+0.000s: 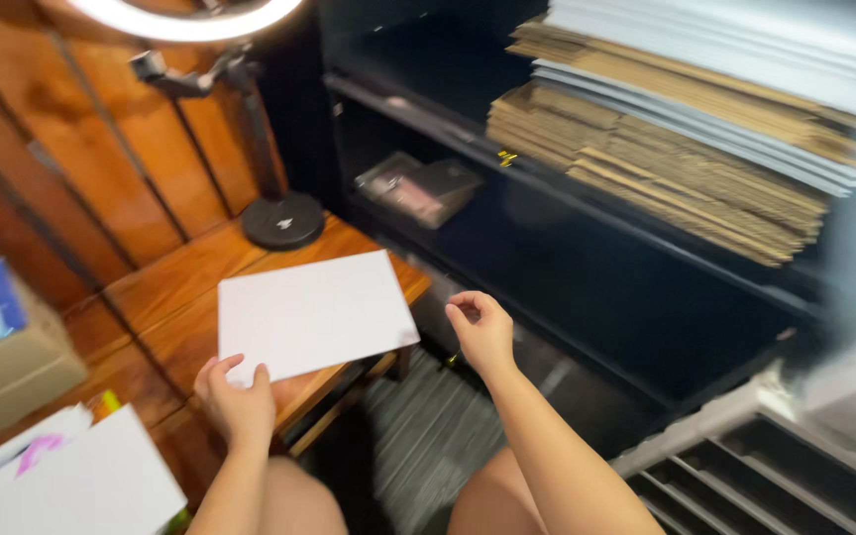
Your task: The person repeatedly picks up stacks of white paper from a wooden chair and places them onto a black shelf. The person also handles a stack of colorful printed paper and places it on the shelf.
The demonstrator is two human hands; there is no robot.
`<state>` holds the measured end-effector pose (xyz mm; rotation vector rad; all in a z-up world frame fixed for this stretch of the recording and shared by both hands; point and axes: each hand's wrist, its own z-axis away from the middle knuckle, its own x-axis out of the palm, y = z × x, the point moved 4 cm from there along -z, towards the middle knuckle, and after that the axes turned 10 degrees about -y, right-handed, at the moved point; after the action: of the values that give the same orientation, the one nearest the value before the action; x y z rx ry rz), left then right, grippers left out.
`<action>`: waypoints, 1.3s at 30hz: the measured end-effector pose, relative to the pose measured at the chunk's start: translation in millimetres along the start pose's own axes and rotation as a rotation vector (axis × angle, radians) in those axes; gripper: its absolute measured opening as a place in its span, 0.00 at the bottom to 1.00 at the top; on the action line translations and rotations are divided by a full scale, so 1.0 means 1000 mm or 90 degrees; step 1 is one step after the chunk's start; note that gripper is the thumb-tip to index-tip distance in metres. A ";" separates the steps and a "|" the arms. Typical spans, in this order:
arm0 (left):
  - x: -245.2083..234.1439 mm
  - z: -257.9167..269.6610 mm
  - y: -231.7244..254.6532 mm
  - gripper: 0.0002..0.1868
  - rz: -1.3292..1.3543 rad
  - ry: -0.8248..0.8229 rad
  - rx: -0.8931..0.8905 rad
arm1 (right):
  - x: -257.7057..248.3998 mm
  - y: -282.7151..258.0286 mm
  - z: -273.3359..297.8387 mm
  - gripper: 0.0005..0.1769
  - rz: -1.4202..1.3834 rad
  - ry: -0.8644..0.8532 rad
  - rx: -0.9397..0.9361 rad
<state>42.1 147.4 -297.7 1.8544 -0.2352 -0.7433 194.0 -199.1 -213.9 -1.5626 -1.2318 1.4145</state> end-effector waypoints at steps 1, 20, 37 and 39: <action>-0.005 0.004 -0.010 0.16 -0.010 0.011 -0.014 | 0.010 0.013 -0.003 0.05 -0.002 -0.020 0.004; -0.028 0.006 -0.024 0.49 -0.151 -0.120 -0.048 | 0.097 0.069 0.036 0.31 0.058 -0.051 0.035; -0.018 0.000 -0.027 0.54 -0.229 -0.150 -0.104 | 0.112 0.115 0.014 0.19 -0.009 -0.027 0.004; -0.019 0.002 -0.025 0.53 -0.233 -0.149 -0.108 | 0.110 0.113 0.017 0.20 -0.020 -0.030 0.012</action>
<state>21.7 165.5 -312.8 1.6649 0.0222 -1.1983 195.2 -132.8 -357.6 -1.4993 -1.2611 1.4463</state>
